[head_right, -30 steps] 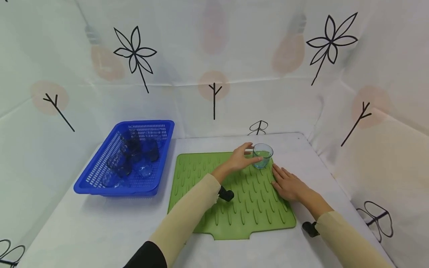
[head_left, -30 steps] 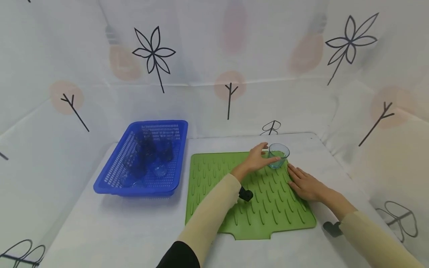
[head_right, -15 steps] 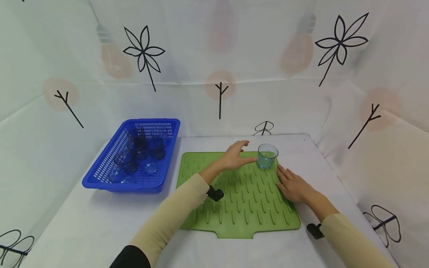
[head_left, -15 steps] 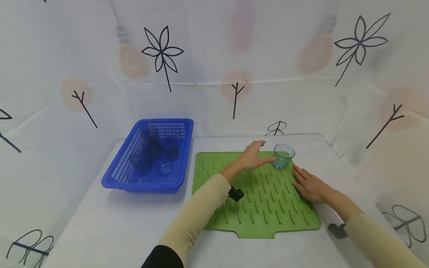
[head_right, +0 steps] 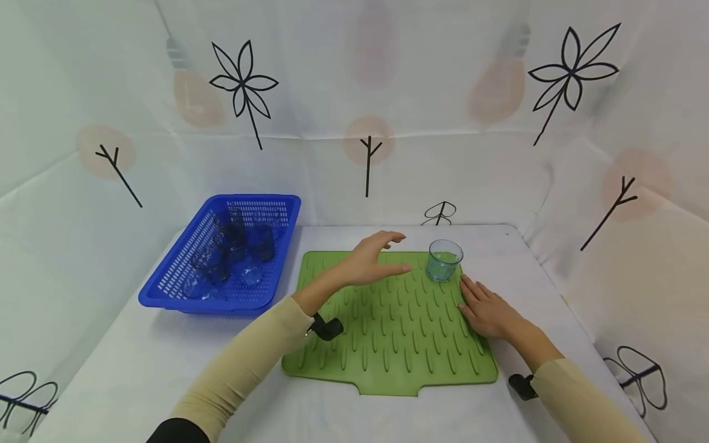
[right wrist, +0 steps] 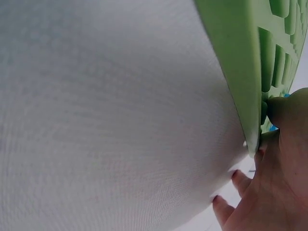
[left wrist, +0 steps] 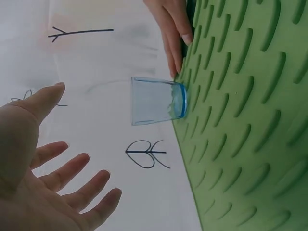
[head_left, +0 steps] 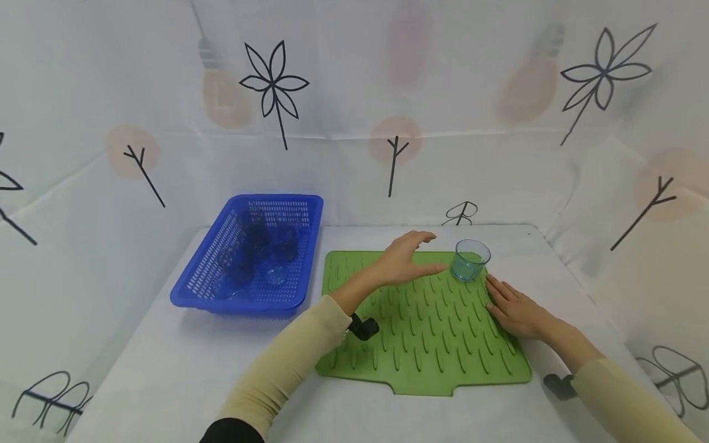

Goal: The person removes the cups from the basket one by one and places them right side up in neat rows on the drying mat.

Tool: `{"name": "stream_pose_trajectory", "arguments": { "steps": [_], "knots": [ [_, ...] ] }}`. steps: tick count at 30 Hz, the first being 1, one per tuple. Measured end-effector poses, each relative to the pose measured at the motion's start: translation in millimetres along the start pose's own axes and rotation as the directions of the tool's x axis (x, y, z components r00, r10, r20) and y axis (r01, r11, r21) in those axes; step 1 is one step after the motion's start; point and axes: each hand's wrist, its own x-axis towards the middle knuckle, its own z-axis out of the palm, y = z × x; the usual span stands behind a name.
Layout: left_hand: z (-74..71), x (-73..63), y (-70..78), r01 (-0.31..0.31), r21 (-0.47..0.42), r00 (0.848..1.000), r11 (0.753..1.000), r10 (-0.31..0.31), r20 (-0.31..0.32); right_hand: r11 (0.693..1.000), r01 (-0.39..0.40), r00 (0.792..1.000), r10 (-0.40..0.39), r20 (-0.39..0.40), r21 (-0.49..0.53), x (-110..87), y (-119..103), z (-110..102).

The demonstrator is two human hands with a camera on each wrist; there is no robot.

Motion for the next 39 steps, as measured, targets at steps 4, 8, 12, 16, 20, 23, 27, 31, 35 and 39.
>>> {"name": "stream_pose_trajectory", "arguments": {
  "steps": [4,8,12,16,20,23,27,31,35,39],
  "knots": [
    [-9.0,-12.3,0.3,-0.024,0.011,1.000,1.000,0.024,-0.009,0.999,-0.031,0.998,0.032,0.054,-0.009,0.0,-5,-6],
    [-19.3,-28.6,1.2,-0.027,0.020,0.999,0.999,0.028,-0.027,0.999,-0.045,0.997,0.045,0.063,-0.003,0.6,-9,-8],
    [-29.5,-46.9,-4.4,-0.031,0.018,0.997,0.999,0.032,-0.064,0.999,-0.041,0.998,0.041,0.053,0.004,1.1,-9,-7],
    [-40.4,-68.7,-14.0,-0.015,-0.020,0.994,1.000,0.013,-0.105,0.999,-0.038,0.998,0.038,0.052,0.004,2.0,-8,-5],
    [-50.5,-91.7,-22.6,0.022,-0.034,0.989,0.999,-0.026,-0.144,1.000,-0.017,1.000,0.017,0.018,0.006,1.0,-5,-1],
    [-57.3,-105.3,-29.1,0.028,-0.016,0.982,0.999,-0.030,-0.185,1.000,-0.023,0.999,0.023,0.028,0.015,0.5,-5,-2],
    [-65.2,-120.5,-39.8,0.031,-0.001,0.968,1.000,-0.030,-0.248,0.999,-0.032,0.998,0.031,0.045,0.004,0.7,-4,-7],
    [-72.5,-137.7,-52.4,0.071,0.007,0.952,0.997,-0.065,-0.299,1.000,-0.010,1.000,0.010,0.011,0.002,-0.7,1,-5],
    [-80.9,-158.7,-62.9,0.134,0.007,0.933,0.991,-0.124,-0.337,1.000,-0.011,0.999,0.011,0.031,0.020,0.2,-2,-6],
    [-88.2,-181.4,-74.8,0.185,-0.005,0.904,0.983,-0.172,-0.391,0.999,-0.030,0.997,0.029,0.071,0.018,3.4,-5,-7]
  ]
}}
